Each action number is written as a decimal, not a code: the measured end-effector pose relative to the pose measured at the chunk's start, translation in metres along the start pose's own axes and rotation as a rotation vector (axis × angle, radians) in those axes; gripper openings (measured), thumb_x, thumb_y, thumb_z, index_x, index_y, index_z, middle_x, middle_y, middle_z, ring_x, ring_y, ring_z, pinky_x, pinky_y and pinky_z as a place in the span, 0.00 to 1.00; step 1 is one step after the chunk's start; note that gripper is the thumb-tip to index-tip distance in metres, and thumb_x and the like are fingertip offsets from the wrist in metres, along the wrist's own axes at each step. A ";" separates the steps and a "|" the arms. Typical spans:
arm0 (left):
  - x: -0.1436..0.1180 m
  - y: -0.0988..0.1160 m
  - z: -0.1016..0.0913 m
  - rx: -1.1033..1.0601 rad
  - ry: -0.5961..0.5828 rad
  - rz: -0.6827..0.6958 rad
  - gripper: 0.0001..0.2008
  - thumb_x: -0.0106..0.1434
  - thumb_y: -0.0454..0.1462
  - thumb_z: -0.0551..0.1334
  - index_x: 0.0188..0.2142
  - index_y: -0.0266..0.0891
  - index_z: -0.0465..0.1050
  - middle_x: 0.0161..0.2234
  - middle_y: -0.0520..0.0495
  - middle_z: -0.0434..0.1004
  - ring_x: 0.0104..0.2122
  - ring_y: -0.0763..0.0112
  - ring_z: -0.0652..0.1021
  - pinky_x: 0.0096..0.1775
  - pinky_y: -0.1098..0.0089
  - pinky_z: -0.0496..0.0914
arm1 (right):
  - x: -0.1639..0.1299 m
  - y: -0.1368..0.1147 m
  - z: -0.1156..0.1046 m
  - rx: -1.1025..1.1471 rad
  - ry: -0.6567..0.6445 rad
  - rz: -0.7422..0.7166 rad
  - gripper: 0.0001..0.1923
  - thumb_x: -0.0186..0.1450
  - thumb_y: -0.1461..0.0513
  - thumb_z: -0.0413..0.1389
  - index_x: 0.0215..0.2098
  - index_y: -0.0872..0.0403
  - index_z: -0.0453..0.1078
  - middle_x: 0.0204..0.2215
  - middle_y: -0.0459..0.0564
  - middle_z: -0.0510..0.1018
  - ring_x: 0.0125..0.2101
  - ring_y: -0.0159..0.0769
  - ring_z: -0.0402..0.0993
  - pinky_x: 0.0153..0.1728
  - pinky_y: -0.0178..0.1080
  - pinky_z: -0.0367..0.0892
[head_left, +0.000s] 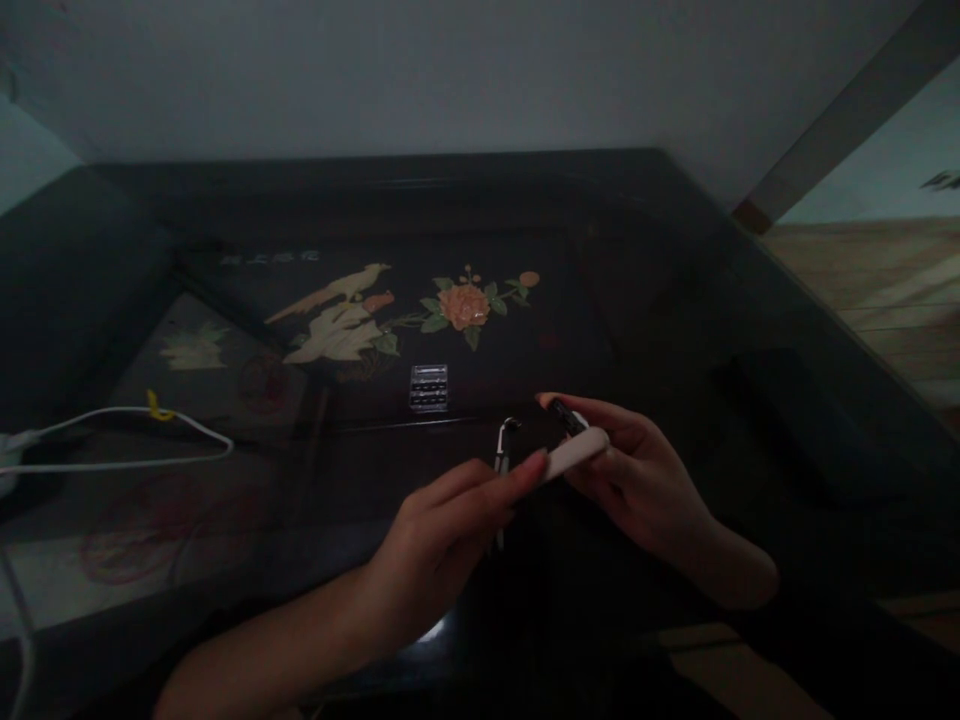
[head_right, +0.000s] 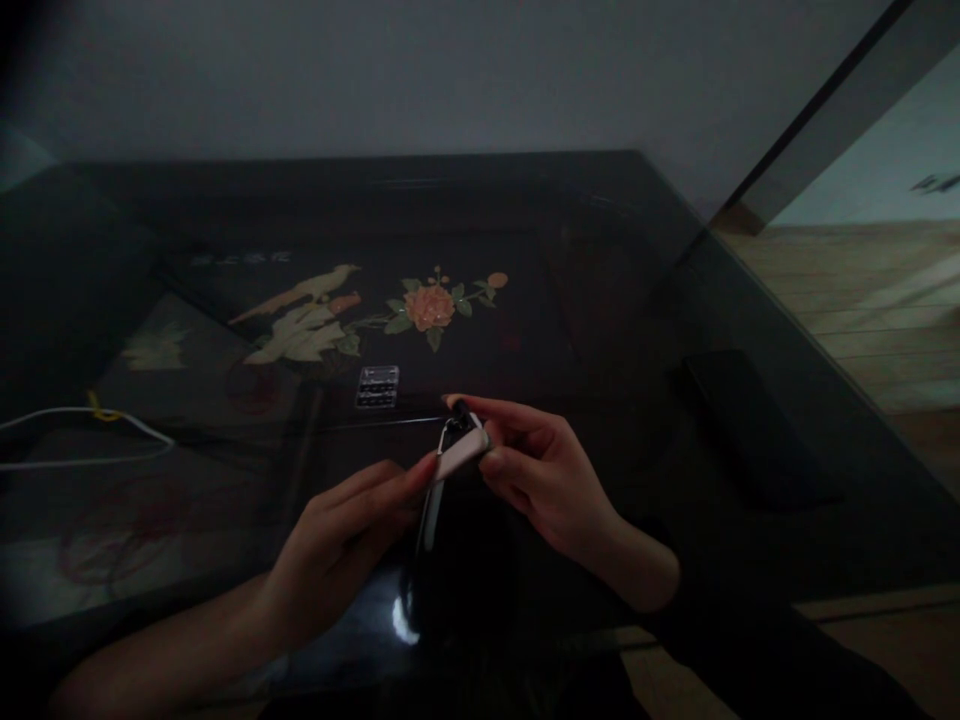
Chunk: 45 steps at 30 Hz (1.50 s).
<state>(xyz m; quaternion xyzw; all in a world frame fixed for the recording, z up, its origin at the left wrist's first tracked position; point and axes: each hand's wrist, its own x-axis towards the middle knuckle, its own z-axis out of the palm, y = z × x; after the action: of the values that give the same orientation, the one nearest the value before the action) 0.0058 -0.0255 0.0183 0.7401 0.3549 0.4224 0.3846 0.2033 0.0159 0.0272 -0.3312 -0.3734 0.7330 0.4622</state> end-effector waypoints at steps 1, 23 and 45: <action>0.000 0.000 0.000 0.011 0.020 -0.024 0.30 0.66 0.24 0.54 0.63 0.52 0.60 0.33 0.52 0.70 0.28 0.77 0.70 0.30 0.79 0.67 | 0.000 0.000 0.000 0.004 -0.001 -0.004 0.19 0.51 0.57 0.70 0.42 0.46 0.80 0.18 0.38 0.62 0.16 0.21 0.49 0.14 0.28 0.45; 0.001 0.000 0.000 -0.005 0.066 -0.075 0.29 0.67 0.25 0.54 0.63 0.52 0.60 0.33 0.52 0.70 0.28 0.77 0.70 0.29 0.79 0.66 | 0.000 0.000 -0.001 -0.027 -0.013 -0.031 0.19 0.50 0.58 0.70 0.41 0.45 0.80 0.18 0.37 0.62 0.15 0.20 0.48 0.13 0.27 0.46; -0.001 0.001 0.003 -0.077 -0.014 -0.006 0.29 0.67 0.26 0.54 0.63 0.51 0.60 0.33 0.51 0.70 0.28 0.76 0.69 0.29 0.78 0.67 | 0.000 0.000 0.000 -0.009 -0.006 -0.017 0.17 0.51 0.58 0.70 0.40 0.44 0.80 0.19 0.38 0.62 0.16 0.21 0.50 0.14 0.28 0.46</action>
<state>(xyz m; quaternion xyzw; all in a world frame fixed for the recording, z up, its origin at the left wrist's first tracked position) 0.0081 -0.0270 0.0176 0.7265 0.3381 0.4294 0.4165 0.2031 0.0155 0.0273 -0.3278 -0.3808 0.7283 0.4658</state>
